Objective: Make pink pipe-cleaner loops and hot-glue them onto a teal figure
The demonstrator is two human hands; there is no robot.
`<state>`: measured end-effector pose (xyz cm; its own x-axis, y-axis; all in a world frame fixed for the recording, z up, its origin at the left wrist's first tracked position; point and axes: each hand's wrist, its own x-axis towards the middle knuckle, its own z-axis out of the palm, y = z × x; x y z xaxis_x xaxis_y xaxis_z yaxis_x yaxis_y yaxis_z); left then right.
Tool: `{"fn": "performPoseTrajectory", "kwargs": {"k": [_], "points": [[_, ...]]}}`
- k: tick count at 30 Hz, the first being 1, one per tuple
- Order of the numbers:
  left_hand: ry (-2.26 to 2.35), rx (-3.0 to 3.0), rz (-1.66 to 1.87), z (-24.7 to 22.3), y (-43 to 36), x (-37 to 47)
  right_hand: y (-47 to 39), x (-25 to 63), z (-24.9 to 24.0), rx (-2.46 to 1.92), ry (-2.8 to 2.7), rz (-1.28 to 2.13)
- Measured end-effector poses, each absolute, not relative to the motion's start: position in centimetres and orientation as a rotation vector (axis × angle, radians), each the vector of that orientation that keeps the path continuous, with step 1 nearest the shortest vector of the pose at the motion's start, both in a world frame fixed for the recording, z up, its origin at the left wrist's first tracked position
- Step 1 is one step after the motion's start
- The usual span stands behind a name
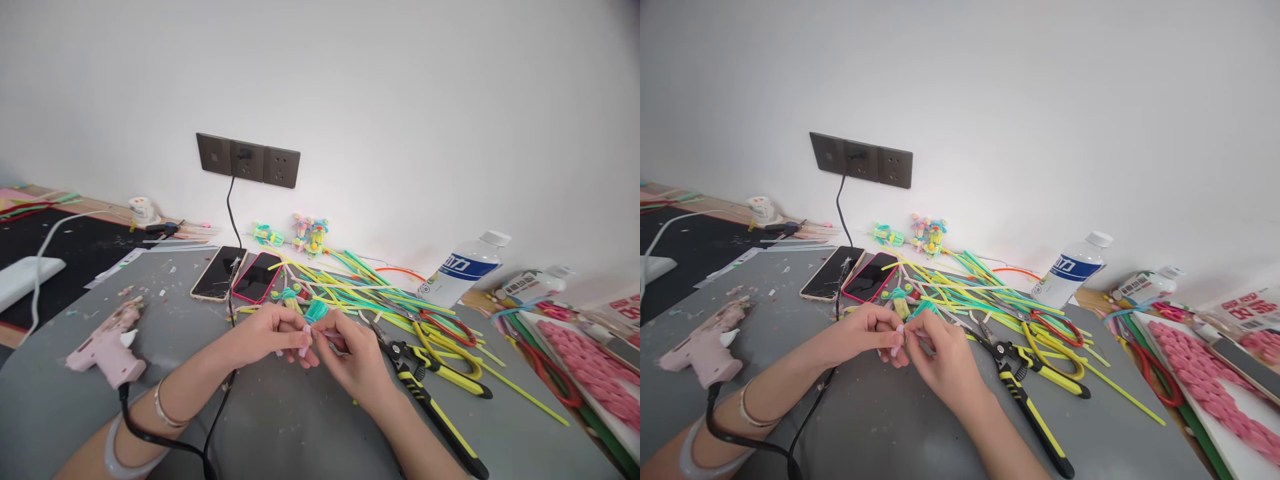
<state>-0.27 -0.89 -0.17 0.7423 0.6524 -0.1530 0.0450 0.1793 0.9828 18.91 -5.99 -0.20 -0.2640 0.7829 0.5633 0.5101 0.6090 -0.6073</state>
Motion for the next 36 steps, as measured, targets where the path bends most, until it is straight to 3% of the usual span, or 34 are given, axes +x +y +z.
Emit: {"fn": "performPoseTrajectory", "kwargs": {"k": [36], "points": [[0.664,1.348,0.5,-0.2,-1.0,0.0,-5.8,19.0,0.0,-1.055,-1.87,0.42]]}}
